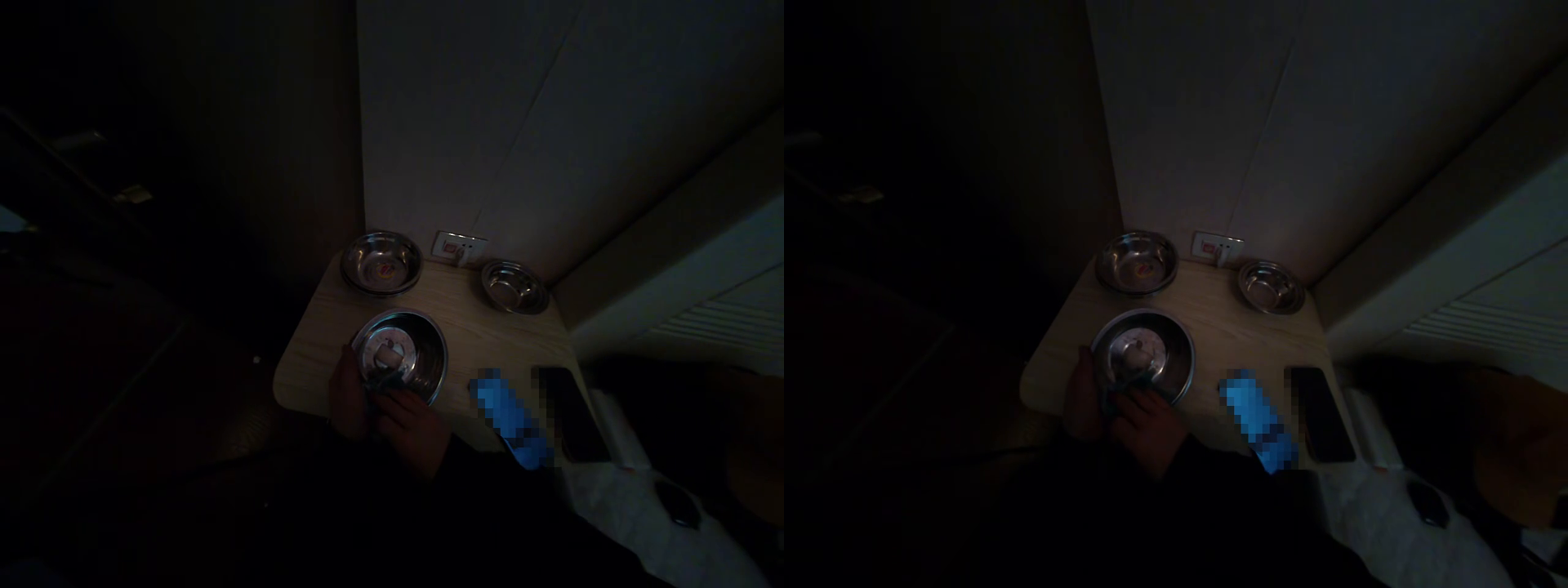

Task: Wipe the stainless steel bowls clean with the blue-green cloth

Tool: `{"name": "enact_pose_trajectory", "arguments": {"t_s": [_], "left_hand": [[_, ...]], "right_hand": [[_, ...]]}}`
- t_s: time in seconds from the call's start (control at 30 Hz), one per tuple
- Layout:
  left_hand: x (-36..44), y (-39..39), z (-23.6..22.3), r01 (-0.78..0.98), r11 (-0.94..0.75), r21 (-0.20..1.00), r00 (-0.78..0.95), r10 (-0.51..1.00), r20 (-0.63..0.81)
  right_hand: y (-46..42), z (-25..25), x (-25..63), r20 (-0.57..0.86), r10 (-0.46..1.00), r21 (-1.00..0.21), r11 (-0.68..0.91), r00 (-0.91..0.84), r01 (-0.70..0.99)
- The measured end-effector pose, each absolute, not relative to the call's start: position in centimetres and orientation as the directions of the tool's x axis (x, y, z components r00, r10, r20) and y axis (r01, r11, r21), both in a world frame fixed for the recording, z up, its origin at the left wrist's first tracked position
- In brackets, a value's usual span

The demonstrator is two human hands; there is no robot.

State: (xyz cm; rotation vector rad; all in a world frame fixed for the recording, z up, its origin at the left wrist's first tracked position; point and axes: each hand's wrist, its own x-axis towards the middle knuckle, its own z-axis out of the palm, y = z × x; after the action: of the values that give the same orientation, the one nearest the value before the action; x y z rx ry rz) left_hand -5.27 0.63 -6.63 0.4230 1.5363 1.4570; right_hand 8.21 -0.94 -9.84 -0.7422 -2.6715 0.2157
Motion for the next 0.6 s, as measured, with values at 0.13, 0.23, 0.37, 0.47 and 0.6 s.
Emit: {"name": "enact_pose_trajectory", "arguments": {"t_s": [0.13, 0.23, 0.37, 0.47, 0.6], "left_hand": [[-5.2, 0.9, -5.9, -0.155, 0.353, 0.923, -0.603, 0.706, -0.371], [-4.6, 1.2, -5.9, -0.17, 0.324, 0.931, -0.625, 0.695, -0.356], [-3.9, 1.3, -5.7, -0.147, 0.328, 0.933, -0.66, 0.67, -0.34], [-3.9, 1.1, -5.4, -0.084, 0.369, 0.926, -0.647, 0.686, -0.332], [-4.2, 0.8, -6.1, -0.037, 0.276, 0.96, -0.597, 0.765, -0.243]], "right_hand": [[1.6, -10.3, 12.2, 0.369, 0.33, -0.078, 0.943, -0.869, 0.324], [2.9, -10.4, 14.6, 0.323, 0.311, -0.017, 0.946, -0.894, 0.323], [1.1, -9.9, 12.3, 0.282, 0.483, -0.22, 0.873, -0.829, 0.435], [0.1, -8.5, 10.1, 0.231, 0.565, -0.439, 0.787, -0.792, 0.433], [2.8, -6.5, 11.2, 0.058, 0.519, -0.44, 0.78, -0.853, 0.444]]}}
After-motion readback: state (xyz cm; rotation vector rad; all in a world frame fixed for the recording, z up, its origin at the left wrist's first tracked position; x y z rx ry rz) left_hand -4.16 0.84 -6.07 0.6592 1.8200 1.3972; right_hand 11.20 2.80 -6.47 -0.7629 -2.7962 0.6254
